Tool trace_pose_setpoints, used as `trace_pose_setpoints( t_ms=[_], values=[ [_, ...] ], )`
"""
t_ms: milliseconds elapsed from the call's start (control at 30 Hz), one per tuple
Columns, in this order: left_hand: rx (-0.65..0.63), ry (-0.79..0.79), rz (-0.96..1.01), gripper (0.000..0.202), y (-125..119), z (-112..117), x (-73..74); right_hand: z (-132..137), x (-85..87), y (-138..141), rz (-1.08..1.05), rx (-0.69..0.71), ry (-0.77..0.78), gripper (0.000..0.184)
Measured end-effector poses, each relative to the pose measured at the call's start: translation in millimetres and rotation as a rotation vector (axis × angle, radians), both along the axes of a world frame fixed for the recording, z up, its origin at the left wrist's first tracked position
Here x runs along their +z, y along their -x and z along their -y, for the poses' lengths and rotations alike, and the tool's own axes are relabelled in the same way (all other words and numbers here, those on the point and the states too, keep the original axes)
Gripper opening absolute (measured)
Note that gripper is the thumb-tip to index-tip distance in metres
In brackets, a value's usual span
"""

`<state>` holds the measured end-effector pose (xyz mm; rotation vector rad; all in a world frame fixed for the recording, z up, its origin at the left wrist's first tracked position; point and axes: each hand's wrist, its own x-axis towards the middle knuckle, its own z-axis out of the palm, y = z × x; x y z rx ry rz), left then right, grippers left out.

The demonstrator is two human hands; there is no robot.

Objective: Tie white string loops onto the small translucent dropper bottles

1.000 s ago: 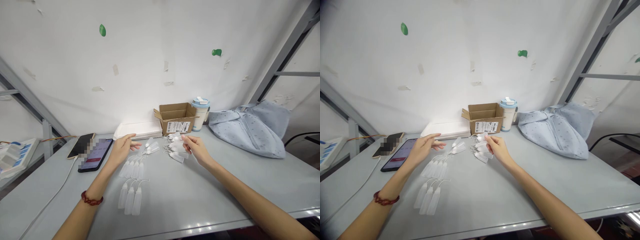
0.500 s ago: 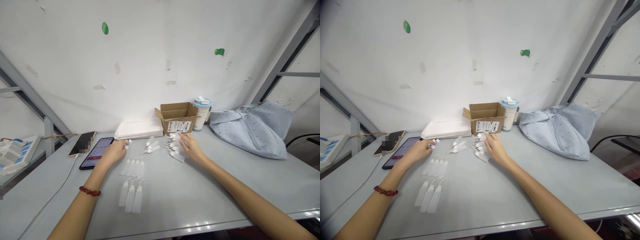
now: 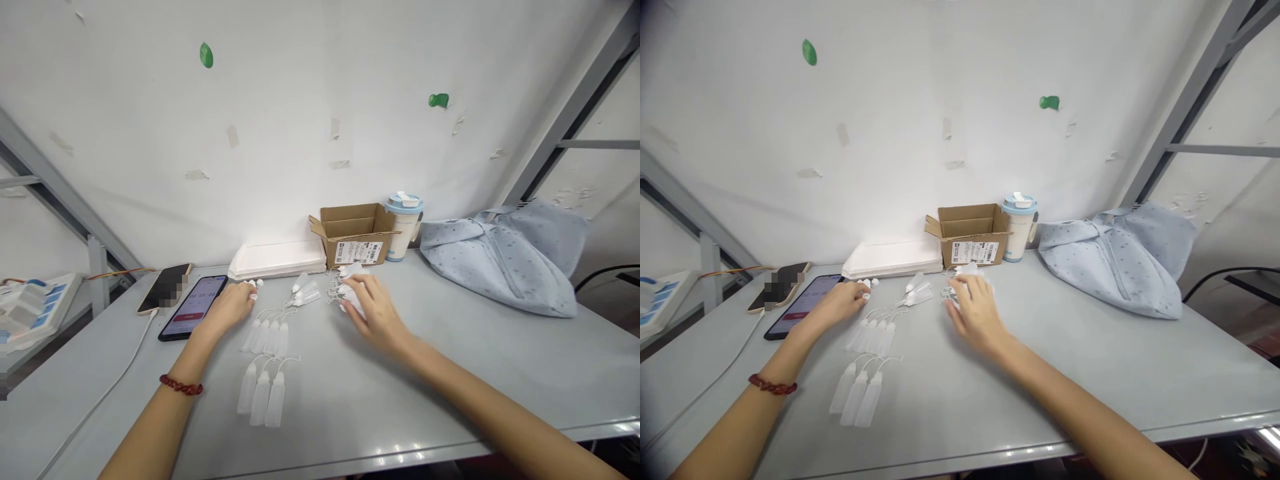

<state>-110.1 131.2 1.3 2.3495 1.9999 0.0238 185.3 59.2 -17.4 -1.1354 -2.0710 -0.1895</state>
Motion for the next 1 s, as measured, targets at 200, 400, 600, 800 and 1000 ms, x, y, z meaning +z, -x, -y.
trace_pose_setpoints(
  t_ms=[200, 400, 600, 800, 1000],
  values=[
    [-0.045, 0.012, 0.043, 0.022, -4, 1, 1.5, 46, 5.5, 32, 0.194, 0.469, 0.312, 0.03],
    [-0.09, 0.008, 0.125, 0.02, -17, 6, 3.9, 65, 10.0, 45, 0.375, 0.564, 0.406, 0.039],
    [-0.116, 0.013, 0.136, 0.021, -26, 9, 0.4, 64, 4.4, 49, 0.439, 0.58, 0.366, 0.046],
    [-0.121, 0.006, 0.145, 0.02, -27, 8, -1.6, 63, 0.7, 53, 0.453, 0.569, 0.328, 0.046],
    [-0.1, -0.024, 0.187, 0.02, -30, 12, 3.0, 58, -6.0, 64, 0.443, 0.533, 0.254, 0.037]
  ],
)
